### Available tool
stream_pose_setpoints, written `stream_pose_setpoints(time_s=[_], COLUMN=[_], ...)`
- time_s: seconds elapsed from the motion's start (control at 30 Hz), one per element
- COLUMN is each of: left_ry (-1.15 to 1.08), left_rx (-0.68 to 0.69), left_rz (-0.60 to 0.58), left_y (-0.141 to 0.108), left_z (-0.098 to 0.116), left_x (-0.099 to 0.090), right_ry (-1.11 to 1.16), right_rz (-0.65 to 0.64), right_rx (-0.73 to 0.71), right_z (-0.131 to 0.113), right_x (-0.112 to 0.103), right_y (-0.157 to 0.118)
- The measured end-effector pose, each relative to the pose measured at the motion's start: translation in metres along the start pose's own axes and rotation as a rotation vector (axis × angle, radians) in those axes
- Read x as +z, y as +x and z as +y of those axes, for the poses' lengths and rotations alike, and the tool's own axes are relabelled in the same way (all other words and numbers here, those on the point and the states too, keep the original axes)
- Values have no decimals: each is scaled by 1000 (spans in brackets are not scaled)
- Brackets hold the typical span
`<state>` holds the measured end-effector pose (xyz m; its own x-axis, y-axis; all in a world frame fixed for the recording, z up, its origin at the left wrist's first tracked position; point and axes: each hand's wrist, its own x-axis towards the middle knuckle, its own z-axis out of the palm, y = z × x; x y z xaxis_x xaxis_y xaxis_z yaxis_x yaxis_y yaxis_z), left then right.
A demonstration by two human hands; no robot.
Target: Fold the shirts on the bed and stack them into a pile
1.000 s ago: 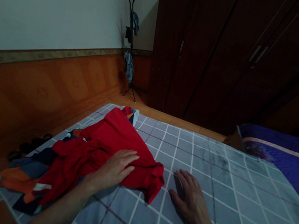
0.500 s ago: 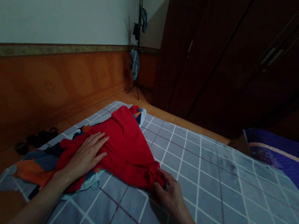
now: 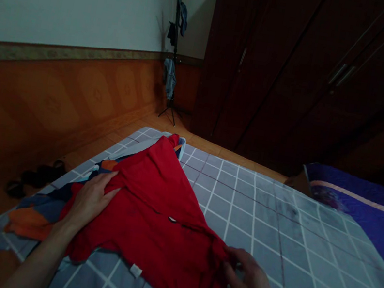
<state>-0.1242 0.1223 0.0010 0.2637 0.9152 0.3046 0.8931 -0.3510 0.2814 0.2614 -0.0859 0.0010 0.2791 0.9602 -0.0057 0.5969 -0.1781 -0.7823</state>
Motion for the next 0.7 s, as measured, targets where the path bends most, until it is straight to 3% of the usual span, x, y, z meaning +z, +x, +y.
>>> stream_pose_setpoints(time_s=[0.1, 0.27, 0.43, 0.5, 0.57, 0.63, 0.7], left_ry=[-5, -34, -85, -118, -138, -143, -131], left_rx=[14, 30, -98, -135, -156, -171, -191], left_rz=[26, 96, 135, 163, 203, 258, 332], left_y=[-1, -4, -5, -6, -7, -9, -9], left_z=[5, 7, -2, -3, 0, 4, 6], left_x=[-3, -12, -29, -39, -50, -61, -71], right_ry=[-182, -367, -340, -253, -184, -22, 318], right_rz=[41, -27, -77, -96, -115, -74, 109], right_rx=[-183, -347, -271, -227, -200, -126, 23], right_z=[-15, -54, -63, -66, -68, -62, -44], right_x=[22, 65, 91, 87, 70, 38, -6], right_y=[9, 35, 67, 73, 71, 62, 47])
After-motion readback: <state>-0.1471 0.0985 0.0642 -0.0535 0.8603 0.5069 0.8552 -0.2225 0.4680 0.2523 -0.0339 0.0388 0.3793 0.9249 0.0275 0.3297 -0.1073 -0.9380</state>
